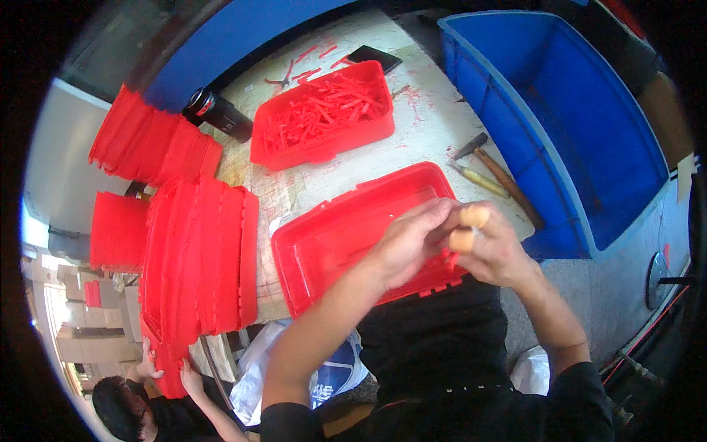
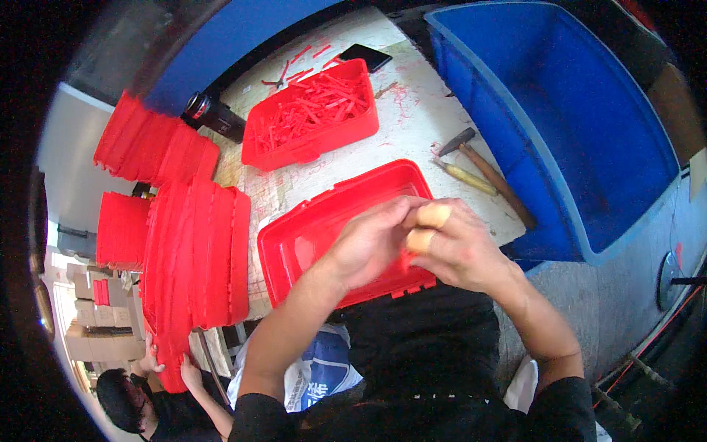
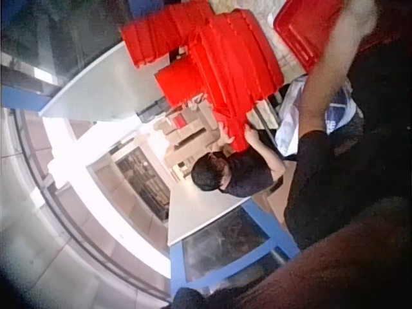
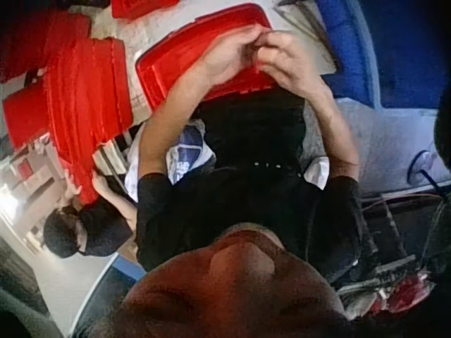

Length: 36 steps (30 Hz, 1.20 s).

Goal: The person repeatedly picks up red plastic containers and uses a small metal tool to scrape and trim excess plastic from the rims and edges. Trimmed plastic pieces are collected in a nearby red bin. The person works one container at a time, rotating it to access different edges before placing it aside.

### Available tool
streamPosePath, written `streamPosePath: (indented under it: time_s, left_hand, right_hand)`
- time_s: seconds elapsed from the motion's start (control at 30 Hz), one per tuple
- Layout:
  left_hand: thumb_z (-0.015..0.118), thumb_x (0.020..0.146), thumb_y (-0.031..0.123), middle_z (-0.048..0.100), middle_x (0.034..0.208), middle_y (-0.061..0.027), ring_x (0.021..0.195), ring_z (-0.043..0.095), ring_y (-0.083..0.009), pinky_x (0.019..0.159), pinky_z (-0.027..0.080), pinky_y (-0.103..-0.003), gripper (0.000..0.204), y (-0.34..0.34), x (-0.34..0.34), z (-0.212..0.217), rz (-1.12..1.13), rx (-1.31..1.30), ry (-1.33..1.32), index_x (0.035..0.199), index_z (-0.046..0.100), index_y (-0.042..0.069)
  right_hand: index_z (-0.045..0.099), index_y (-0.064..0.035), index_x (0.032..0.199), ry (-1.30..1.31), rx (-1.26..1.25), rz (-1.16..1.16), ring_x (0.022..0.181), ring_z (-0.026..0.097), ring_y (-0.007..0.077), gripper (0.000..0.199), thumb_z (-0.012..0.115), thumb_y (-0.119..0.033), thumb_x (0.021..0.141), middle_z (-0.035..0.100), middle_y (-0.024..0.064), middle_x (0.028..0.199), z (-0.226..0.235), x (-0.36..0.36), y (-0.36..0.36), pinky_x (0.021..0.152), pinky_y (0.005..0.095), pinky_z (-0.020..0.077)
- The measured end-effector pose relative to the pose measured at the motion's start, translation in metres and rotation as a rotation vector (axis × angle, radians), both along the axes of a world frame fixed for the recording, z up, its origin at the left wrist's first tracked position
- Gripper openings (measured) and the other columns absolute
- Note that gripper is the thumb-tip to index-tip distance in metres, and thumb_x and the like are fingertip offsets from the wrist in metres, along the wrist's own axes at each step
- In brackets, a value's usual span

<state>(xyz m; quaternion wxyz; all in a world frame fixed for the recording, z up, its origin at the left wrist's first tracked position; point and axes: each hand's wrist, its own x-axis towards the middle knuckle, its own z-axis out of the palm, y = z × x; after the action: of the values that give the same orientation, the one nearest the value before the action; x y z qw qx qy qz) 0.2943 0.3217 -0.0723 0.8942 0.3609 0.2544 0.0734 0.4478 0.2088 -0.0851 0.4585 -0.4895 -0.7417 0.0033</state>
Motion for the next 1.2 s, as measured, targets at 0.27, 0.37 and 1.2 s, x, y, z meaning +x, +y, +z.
streamPosePath:
  time_s: [0.27, 0.37, 1.2]
  left_hand:
    - [0.066, 0.081, 0.010, 0.068, 0.113, -0.0148, 0.123, 0.057, -0.0317, 0.105, 0.041, -0.048, 0.031, 0.082, 0.059, -0.029, -0.692, 2.053, -0.040, 0.113, 0.068, 0.008]
    - [0.071, 0.081, 0.021, 0.070, 0.106, -0.0111, 0.112, 0.061, -0.0312, 0.093, 0.045, -0.049, 0.024, 0.110, 0.061, -0.031, -0.904, 2.083, 0.224, 0.103, 0.071, 0.010]
    - [0.078, 0.075, 0.031, 0.070, 0.091, -0.0250, 0.091, 0.068, -0.0413, 0.080, 0.054, -0.048, 0.037, 0.172, -0.086, -0.067, -0.416, 1.560, 0.576, 0.098, 0.073, 0.003]
  right_hand:
    - [0.058, -0.0082, 0.105, 1.510, -0.899, 0.038, 0.054, 0.033, 0.0055, 0.021, 0.056, -0.029, 0.104, 0.051, -0.0002, 0.077, -0.014, 0.030, -0.033, 0.048, 0.0221, 0.0261]
    - [0.054, -0.0097, 0.111, 1.374, -0.918, 0.041, 0.059, 0.036, 0.0043, 0.016, 0.056, -0.023, 0.103, 0.049, -0.0030, 0.078, -0.012, 0.032, -0.035, 0.051, 0.0202, 0.0271]
    - [0.059, -0.0037, 0.094, -0.749, -0.411, -0.150, 0.063, 0.071, 0.0243, 0.010, 0.058, -0.012, 0.088, 0.068, 0.0115, 0.080, -0.045, -0.070, 0.150, 0.053, 0.0361, 0.0553]
